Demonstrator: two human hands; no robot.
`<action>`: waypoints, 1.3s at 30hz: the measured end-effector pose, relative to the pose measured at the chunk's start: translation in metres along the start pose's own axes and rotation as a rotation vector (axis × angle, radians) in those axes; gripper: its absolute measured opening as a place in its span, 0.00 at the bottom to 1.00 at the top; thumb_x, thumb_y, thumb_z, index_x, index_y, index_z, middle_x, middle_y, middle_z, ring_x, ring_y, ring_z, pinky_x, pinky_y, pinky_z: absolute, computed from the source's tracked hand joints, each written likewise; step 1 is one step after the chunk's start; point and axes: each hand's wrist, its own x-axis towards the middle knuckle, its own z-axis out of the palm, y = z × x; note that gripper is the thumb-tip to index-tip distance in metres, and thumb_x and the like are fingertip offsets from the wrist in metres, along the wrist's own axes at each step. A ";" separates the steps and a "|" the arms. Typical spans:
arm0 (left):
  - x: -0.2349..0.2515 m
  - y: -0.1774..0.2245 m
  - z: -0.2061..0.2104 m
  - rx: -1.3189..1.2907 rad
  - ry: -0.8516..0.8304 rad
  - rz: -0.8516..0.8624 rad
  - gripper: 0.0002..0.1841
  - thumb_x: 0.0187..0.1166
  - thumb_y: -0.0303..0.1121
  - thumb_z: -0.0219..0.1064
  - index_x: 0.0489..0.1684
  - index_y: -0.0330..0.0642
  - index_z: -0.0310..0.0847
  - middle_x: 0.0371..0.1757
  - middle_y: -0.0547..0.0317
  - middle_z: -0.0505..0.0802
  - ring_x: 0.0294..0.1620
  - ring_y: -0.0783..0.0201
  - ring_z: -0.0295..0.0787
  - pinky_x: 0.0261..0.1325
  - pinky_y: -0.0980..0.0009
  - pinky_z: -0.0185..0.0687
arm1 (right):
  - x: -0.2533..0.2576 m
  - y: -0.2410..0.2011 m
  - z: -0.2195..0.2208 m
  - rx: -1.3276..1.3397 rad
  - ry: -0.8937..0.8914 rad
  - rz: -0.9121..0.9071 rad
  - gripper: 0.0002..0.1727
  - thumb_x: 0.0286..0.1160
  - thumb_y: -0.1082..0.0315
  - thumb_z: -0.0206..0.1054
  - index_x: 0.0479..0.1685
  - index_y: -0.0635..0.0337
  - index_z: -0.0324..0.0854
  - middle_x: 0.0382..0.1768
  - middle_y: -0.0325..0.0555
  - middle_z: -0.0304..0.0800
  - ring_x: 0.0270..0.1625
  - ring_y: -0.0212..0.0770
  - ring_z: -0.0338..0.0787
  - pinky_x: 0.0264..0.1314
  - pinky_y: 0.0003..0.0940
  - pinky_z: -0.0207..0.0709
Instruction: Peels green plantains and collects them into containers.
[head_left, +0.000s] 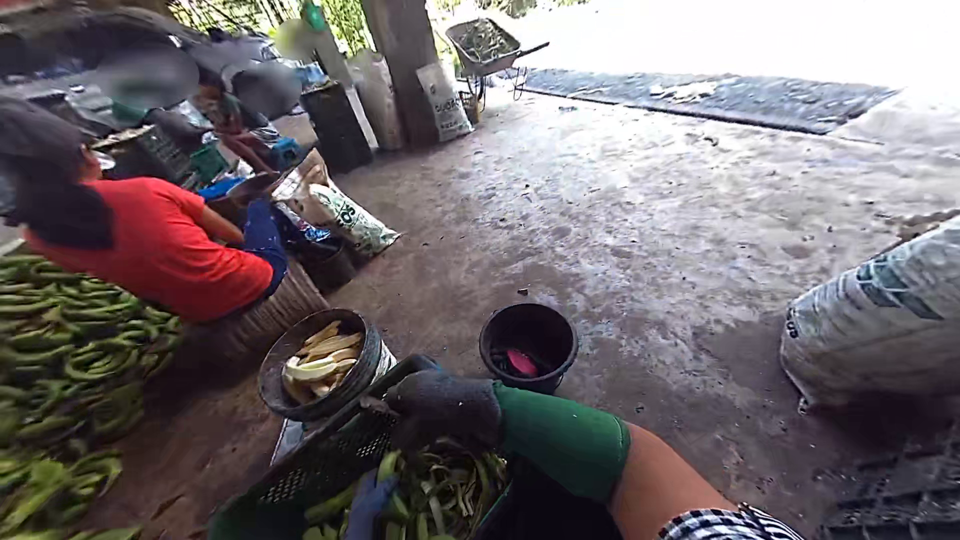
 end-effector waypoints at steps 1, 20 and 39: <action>-0.001 0.012 -0.004 -0.195 0.018 0.072 0.24 0.85 0.35 0.61 0.76 0.30 0.69 0.48 0.40 0.89 0.42 0.53 0.87 0.47 0.53 0.86 | -0.003 -0.001 -0.004 0.019 -0.002 0.019 0.17 0.72 0.61 0.74 0.48 0.67 0.87 0.46 0.59 0.91 0.53 0.58 0.90 0.57 0.64 0.80; -0.163 0.090 -0.055 -0.985 0.046 -0.001 0.27 0.94 0.53 0.39 0.41 0.42 0.78 0.21 0.59 0.83 0.14 0.66 0.79 0.15 0.71 0.78 | 0.009 -0.078 0.080 -0.168 -0.247 0.056 0.17 0.76 0.58 0.72 0.46 0.66 0.88 0.47 0.61 0.91 0.56 0.62 0.89 0.66 0.68 0.73; -0.152 0.086 -0.082 -1.184 0.160 0.469 0.17 0.93 0.40 0.45 0.68 0.46 0.74 0.48 0.58 0.90 0.44 0.66 0.88 0.47 0.66 0.88 | 0.023 -0.131 0.073 -0.278 0.022 -0.031 0.27 0.68 0.52 0.79 0.56 0.67 0.84 0.52 0.63 0.90 0.60 0.65 0.89 0.63 0.67 0.80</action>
